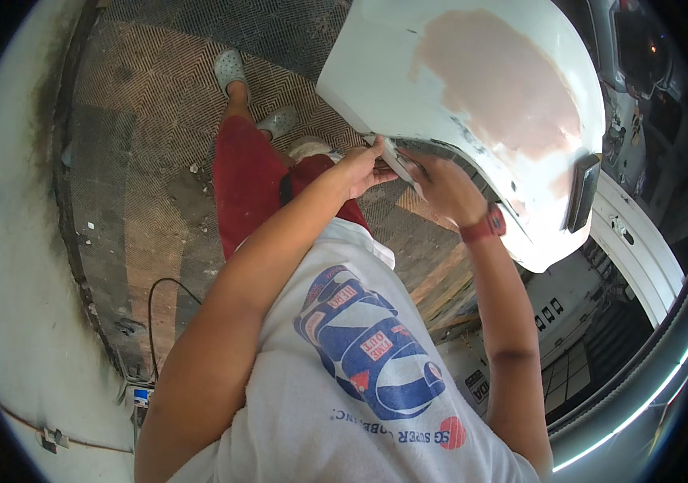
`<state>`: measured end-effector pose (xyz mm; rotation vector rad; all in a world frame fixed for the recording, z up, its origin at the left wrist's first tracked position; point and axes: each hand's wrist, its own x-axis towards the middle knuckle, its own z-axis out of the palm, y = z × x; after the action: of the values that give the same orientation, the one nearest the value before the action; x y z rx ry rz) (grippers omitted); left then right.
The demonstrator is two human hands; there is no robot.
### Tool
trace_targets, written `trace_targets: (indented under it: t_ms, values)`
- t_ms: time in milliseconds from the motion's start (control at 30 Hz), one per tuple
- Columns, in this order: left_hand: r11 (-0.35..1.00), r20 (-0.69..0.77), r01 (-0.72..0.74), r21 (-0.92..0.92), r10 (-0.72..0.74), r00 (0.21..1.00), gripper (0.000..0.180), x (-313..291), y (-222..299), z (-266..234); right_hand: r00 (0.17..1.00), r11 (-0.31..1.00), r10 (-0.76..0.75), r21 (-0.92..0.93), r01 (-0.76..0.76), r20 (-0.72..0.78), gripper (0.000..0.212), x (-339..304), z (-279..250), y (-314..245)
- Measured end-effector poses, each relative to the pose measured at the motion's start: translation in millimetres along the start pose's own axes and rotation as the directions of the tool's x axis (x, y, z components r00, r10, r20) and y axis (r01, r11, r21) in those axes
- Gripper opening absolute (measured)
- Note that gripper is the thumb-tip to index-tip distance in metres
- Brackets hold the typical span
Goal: The person sands a white car bumper with a sanding block, repeatedly dipping it into a bucket of water. They work on the edges and surface of the bumper, occasionally kneeling to reach lower areas.
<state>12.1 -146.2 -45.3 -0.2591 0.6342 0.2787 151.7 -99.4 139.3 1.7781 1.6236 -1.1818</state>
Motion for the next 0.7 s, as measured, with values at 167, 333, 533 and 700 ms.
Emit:
trace_targets:
  t_ms: [167,333,533,700]
  values:
    - [0.998,-0.041,-0.059,-0.007,0.059,0.997,0.048,0,3,6,0.994,0.985,-0.047,-0.167,0.03,-0.095,0.039,-8,7,-5]
    - [0.997,-0.009,-0.053,0.047,0.053,0.999,0.047,2,-2,-3,0.999,0.97,0.037,-0.239,-0.045,-0.038,0.039,18,15,-20]
    - [0.998,-0.024,-0.067,-0.008,0.067,0.997,0.046,-2,2,-4,0.989,0.977,0.095,-0.18,-0.115,-0.113,0.037,2,10,-28]
    - [0.999,-0.029,-0.049,0.019,0.05,0.998,0.044,-2,2,-4,0.981,0.989,0.023,-0.138,-0.05,-0.191,0.038,18,28,-25]
